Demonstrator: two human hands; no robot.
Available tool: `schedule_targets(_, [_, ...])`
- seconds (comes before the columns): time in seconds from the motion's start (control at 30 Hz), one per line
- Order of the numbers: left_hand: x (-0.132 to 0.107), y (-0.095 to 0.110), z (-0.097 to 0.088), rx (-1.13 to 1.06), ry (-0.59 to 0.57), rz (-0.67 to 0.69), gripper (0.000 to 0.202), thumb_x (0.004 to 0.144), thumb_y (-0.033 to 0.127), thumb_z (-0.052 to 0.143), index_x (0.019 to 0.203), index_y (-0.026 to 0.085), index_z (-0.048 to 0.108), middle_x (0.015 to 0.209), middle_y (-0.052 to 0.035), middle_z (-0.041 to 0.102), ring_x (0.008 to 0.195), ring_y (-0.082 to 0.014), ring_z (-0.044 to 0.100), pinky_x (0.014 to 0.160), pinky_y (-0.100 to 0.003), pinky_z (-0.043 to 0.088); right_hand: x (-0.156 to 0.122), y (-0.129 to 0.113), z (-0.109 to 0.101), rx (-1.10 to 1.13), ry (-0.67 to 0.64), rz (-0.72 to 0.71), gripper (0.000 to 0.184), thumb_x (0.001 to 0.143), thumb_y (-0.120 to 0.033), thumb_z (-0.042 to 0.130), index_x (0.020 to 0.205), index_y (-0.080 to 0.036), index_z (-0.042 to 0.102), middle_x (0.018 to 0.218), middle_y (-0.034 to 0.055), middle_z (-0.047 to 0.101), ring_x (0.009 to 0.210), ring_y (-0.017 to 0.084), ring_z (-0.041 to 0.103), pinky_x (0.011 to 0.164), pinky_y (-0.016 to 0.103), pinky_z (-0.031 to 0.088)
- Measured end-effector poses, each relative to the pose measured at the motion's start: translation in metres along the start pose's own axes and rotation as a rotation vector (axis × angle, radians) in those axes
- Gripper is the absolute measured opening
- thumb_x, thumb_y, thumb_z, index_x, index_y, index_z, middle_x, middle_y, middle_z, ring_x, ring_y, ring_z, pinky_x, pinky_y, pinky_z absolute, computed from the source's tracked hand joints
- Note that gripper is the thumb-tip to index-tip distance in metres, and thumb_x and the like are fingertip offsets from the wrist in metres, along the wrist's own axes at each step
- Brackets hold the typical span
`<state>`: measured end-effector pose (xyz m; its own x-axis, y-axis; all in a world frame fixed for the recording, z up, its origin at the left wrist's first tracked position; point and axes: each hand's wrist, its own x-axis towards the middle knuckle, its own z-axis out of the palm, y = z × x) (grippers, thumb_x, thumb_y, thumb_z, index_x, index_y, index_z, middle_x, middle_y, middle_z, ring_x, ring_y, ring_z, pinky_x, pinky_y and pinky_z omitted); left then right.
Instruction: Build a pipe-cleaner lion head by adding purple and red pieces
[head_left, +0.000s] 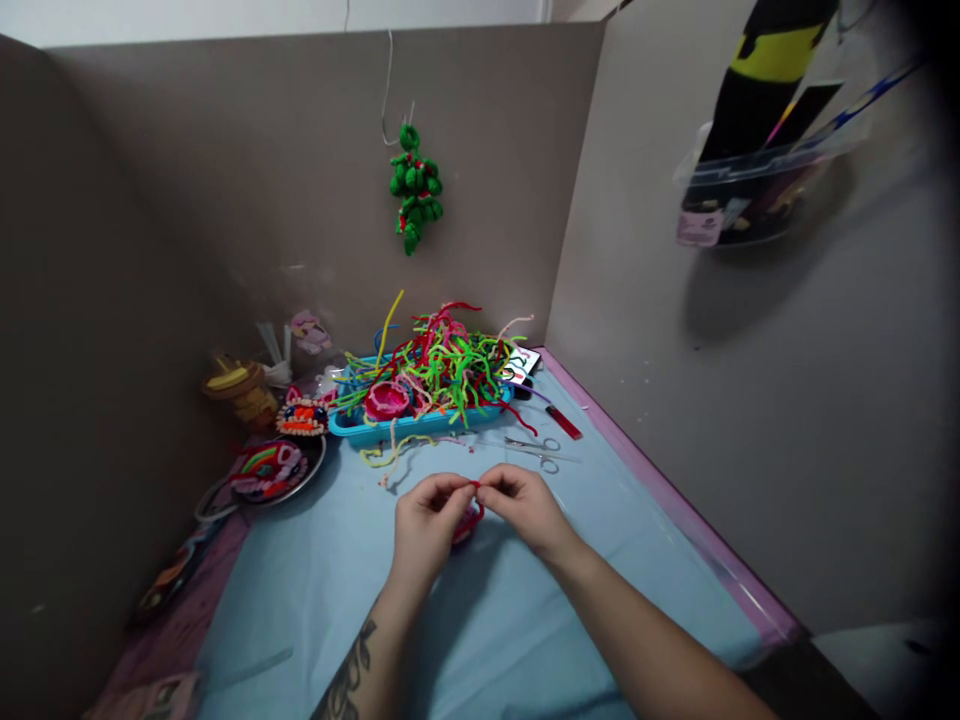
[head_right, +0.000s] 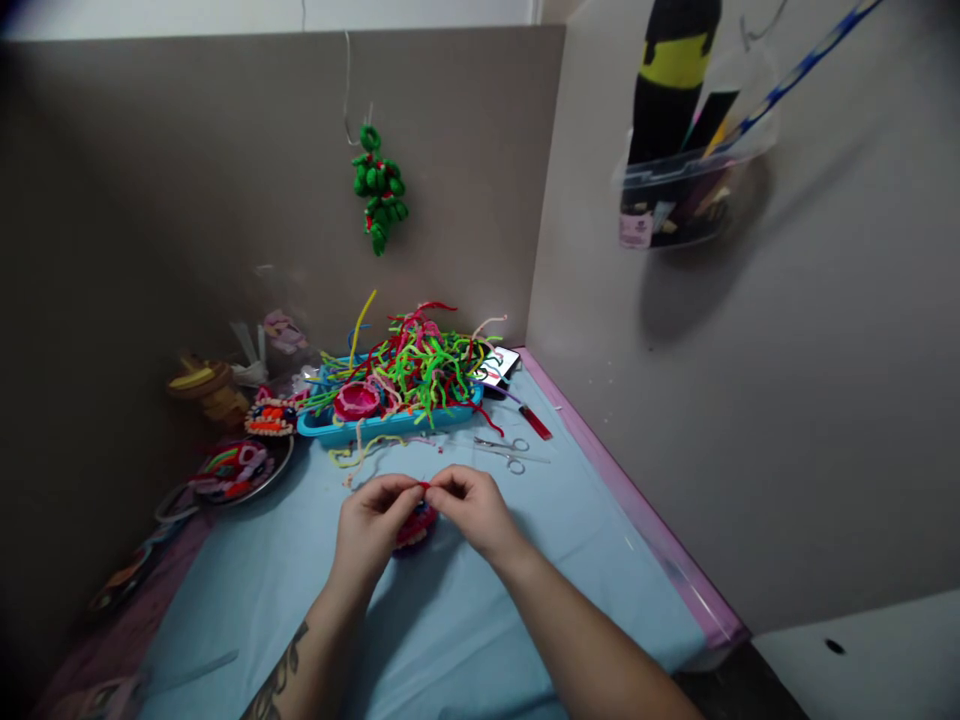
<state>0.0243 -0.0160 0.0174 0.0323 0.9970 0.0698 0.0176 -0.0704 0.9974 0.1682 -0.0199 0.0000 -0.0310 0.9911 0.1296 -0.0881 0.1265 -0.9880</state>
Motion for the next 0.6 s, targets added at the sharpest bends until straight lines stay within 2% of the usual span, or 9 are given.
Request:
schedule_targets(0.2, [-0.004, -0.012, 0.008, -0.107, 0.025, -0.130, 0.024, 0.065, 0.034, 0.072, 0.077, 0.013, 0.069, 0.065, -0.0032, 0.067, 0.047, -0.0100, 0.054, 0.040, -0.019, 0.040, 0.000, 0.003, 0.000, 0.044, 0.037, -0.027, 0.016, 0.072, -0.031, 0.068, 0.071, -0.017, 0.059, 0.063, -0.0025, 0.055, 0.060, 0.012, 0.050, 0.058, 0.024, 0.040])
schedule_targets(0.33, [-0.004, -0.012, 0.012, -0.120, 0.026, -0.133, 0.025, 0.064, 0.034, 0.073, 0.077, 0.013, 0.070, 0.063, -0.0023, 0.066, 0.047, -0.0084, 0.052, 0.043, -0.019, 0.041, 0.000, 0.000, 0.000, -0.009, 0.033, -0.048, 0.014, 0.075, -0.029, 0.062, 0.072, -0.017, 0.056, 0.063, -0.0031, 0.051, 0.059, 0.011, 0.046, 0.057, 0.023, 0.038])
schedule_targets(0.43, [-0.002, -0.008, 0.009, -0.110, -0.054, -0.125, 0.026, 0.066, 0.036, 0.072, 0.079, 0.013, 0.069, 0.066, -0.0028, 0.066, 0.050, -0.0086, 0.053, 0.047, -0.019, 0.043, 0.001, -0.004, -0.003, -0.090, -0.002, -0.044, 0.014, 0.077, -0.027, 0.057, 0.068, -0.018, 0.052, 0.060, -0.0045, 0.045, 0.057, 0.011, 0.042, 0.054, 0.022, 0.035])
schedule_targets(0.6, [0.003, -0.005, 0.000, -0.078, -0.241, -0.160, 0.032, 0.069, 0.042, 0.069, 0.084, 0.013, 0.066, 0.056, 0.0013, 0.058, 0.040, -0.0061, 0.045, 0.039, -0.017, 0.036, 0.002, -0.006, -0.010, -0.216, -0.077, -0.022, 0.012, 0.077, -0.022, 0.055, 0.067, -0.018, 0.051, 0.061, -0.0043, 0.046, 0.058, 0.010, 0.043, 0.054, 0.022, 0.034])
